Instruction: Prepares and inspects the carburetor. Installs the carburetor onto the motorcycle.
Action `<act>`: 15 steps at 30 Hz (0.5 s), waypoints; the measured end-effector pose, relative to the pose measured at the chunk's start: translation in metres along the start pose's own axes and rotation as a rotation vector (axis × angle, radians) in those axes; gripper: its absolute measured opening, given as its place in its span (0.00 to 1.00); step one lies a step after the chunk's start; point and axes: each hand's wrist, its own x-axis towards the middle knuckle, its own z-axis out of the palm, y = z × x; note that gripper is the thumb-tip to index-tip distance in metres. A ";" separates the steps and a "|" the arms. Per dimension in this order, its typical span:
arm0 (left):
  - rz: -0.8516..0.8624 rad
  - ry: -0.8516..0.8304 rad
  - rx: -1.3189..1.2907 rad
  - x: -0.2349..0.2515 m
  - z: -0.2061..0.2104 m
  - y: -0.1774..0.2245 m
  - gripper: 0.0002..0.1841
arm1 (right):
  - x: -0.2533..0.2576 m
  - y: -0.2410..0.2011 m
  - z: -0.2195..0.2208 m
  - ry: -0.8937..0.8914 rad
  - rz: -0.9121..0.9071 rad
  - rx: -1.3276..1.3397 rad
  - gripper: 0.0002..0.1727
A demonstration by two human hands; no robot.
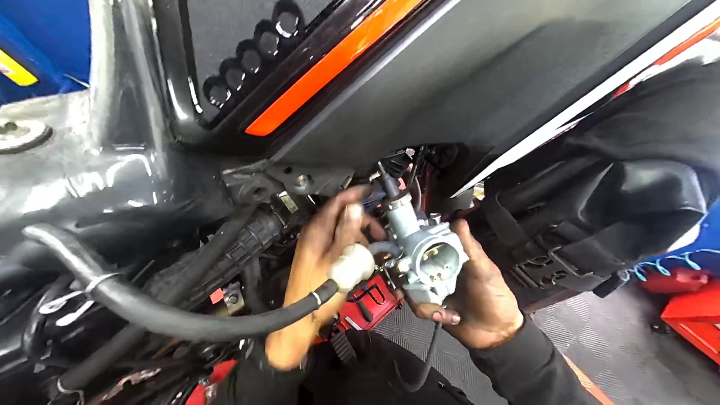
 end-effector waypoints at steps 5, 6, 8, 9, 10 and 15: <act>0.137 0.279 0.160 -0.057 0.019 -0.026 0.19 | 0.004 0.004 0.001 0.008 0.012 0.004 0.36; 0.168 0.318 0.141 -0.062 0.022 -0.029 0.15 | 0.006 0.005 0.002 0.007 0.009 0.002 0.36; 0.170 0.333 0.122 -0.066 0.024 -0.032 0.14 | 0.009 0.008 0.000 0.001 -0.010 -0.020 0.34; 0.147 0.326 0.121 -0.069 0.025 -0.032 0.14 | 0.010 0.010 -0.001 0.001 -0.019 -0.030 0.34; 0.129 0.321 0.110 -0.071 0.025 -0.032 0.14 | 0.010 0.011 -0.003 0.003 -0.020 -0.034 0.34; 0.087 0.321 0.060 -0.071 0.028 -0.028 0.13 | 0.015 0.013 -0.005 0.053 -0.072 -0.184 0.37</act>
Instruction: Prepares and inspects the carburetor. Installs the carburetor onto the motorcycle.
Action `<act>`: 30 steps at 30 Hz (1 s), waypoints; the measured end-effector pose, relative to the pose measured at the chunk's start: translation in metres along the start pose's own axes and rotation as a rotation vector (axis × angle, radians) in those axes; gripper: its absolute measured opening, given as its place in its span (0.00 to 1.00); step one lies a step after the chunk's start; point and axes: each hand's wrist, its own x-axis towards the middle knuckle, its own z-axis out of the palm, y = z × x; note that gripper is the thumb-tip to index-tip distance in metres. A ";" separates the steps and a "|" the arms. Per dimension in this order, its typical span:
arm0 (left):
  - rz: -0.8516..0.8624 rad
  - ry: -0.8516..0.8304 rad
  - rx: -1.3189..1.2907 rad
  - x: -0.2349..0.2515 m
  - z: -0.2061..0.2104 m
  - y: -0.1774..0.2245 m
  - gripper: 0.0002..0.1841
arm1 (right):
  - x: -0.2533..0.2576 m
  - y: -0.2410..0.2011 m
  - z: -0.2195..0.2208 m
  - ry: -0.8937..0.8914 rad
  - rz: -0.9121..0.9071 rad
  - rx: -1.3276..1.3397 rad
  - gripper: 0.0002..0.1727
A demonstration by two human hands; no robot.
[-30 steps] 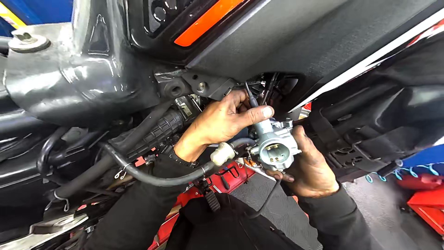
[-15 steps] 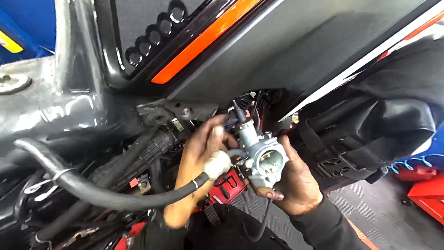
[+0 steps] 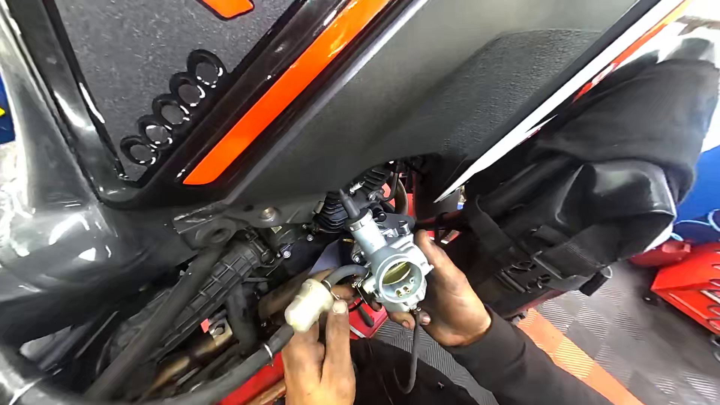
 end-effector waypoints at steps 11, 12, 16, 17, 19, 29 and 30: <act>0.009 -0.056 0.037 0.063 -0.017 0.004 0.19 | 0.001 0.006 0.002 0.019 -0.018 0.012 0.34; -0.024 -0.096 0.024 0.072 -0.017 0.004 0.19 | 0.000 0.005 0.003 0.020 -0.029 0.005 0.34; -0.074 -0.335 -0.090 0.089 -0.019 0.003 0.17 | -0.004 0.003 0.004 0.030 -0.049 -0.038 0.33; -0.072 -0.361 -0.098 0.090 -0.018 0.005 0.17 | -0.005 0.003 0.002 0.040 -0.056 -0.054 0.33; -0.068 -0.385 -0.066 0.093 -0.015 0.011 0.16 | -0.006 0.003 -0.001 0.060 -0.072 -0.078 0.33; -0.067 -0.475 -0.067 0.092 -0.005 0.010 0.13 | -0.010 0.003 -0.007 0.136 -0.073 -0.092 0.34; -0.070 -0.484 -0.069 0.092 -0.005 0.011 0.12 | -0.011 0.002 -0.007 0.141 -0.056 -0.100 0.34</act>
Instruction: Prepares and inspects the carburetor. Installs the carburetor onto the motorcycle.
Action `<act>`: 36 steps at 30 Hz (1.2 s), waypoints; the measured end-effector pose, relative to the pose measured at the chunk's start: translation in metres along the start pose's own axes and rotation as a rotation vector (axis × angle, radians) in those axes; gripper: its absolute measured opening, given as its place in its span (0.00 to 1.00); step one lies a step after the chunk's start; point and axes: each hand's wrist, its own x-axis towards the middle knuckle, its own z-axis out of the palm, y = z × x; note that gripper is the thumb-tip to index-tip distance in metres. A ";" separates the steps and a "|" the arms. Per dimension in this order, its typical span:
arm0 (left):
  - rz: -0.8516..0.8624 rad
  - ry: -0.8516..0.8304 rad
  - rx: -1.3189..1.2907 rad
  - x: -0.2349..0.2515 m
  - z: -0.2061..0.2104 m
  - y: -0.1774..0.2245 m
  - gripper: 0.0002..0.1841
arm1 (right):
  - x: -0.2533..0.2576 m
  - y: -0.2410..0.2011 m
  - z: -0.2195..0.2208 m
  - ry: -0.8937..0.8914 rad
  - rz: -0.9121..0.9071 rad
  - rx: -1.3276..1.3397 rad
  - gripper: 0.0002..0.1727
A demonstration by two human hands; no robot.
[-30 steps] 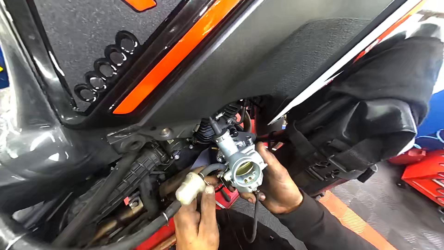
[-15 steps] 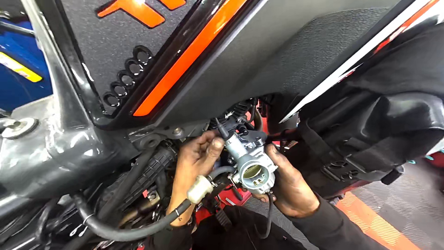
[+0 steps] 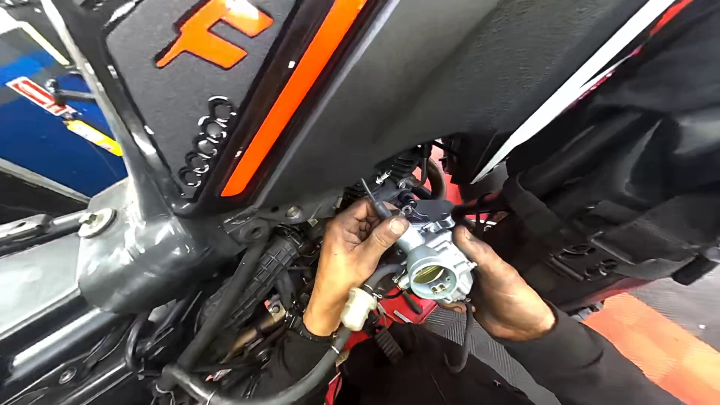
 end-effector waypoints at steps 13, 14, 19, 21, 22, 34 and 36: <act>-0.180 0.028 -0.632 -0.028 -0.002 -0.008 0.26 | -0.009 -0.015 0.011 0.184 -0.123 -0.008 0.25; -0.149 0.027 -0.610 -0.040 -0.005 -0.009 0.27 | -0.007 -0.015 0.012 0.193 -0.158 0.010 0.24; -0.112 0.318 -0.373 -0.120 -0.021 -0.008 0.17 | -0.007 -0.001 0.011 0.195 -0.264 -0.030 0.21; 0.014 0.472 -0.494 -0.135 -0.014 -0.004 0.15 | -0.002 -0.001 0.008 0.177 -0.309 -0.044 0.19; 0.064 0.532 -0.535 -0.138 -0.010 0.000 0.14 | -0.001 0.000 0.006 0.173 -0.319 -0.055 0.19; 0.154 1.014 -0.141 -0.097 0.043 0.010 0.25 | -0.005 0.021 0.007 0.266 -0.369 -0.212 0.18; 0.070 1.048 -0.058 -0.092 0.044 0.013 0.24 | -0.005 0.028 0.004 0.254 -0.380 -0.199 0.14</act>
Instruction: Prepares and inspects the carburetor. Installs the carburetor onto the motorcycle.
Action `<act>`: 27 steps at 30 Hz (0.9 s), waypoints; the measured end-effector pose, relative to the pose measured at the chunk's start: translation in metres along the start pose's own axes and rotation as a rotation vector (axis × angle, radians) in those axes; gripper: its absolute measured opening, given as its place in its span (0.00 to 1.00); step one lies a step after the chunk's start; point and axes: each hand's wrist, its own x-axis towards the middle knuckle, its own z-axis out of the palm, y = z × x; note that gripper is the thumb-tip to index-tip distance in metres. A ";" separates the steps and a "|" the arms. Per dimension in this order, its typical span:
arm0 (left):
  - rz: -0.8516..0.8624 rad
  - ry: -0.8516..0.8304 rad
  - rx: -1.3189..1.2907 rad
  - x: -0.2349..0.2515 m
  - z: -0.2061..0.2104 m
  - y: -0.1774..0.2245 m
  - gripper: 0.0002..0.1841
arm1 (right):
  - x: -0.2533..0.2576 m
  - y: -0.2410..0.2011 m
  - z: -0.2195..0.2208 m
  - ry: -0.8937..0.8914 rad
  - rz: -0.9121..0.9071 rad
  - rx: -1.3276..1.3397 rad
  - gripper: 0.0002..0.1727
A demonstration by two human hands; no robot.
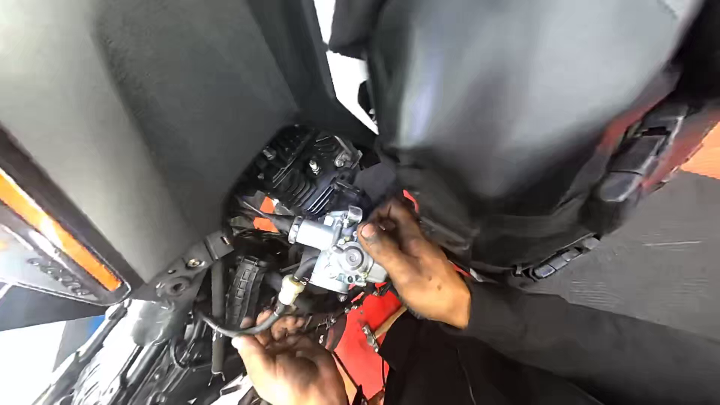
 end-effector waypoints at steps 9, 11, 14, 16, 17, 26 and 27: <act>-0.382 -0.072 0.249 0.004 0.022 0.014 0.20 | -0.011 0.003 -0.012 -0.049 -0.199 -0.186 0.10; -0.434 0.016 0.117 0.011 0.027 0.017 0.20 | -0.011 -0.001 -0.015 -0.115 -0.158 -0.154 0.10; -0.456 0.077 -0.009 0.017 0.033 0.024 0.20 | -0.014 0.000 -0.014 -0.119 -0.185 -0.137 0.09; -0.423 0.042 -0.009 0.014 0.036 0.027 0.21 | -0.017 0.002 -0.017 -0.141 -0.265 -0.273 0.09; -0.405 0.012 0.001 0.011 0.038 0.028 0.21 | -0.018 0.004 -0.018 -0.148 -0.318 -0.367 0.09; -0.606 -0.163 -0.124 0.036 0.042 0.025 0.18 | -0.018 0.013 -0.002 0.119 -0.012 -0.134 0.20; -0.632 -0.150 -0.138 0.040 0.046 0.025 0.18 | -0.017 0.012 0.001 0.154 -0.049 -0.114 0.20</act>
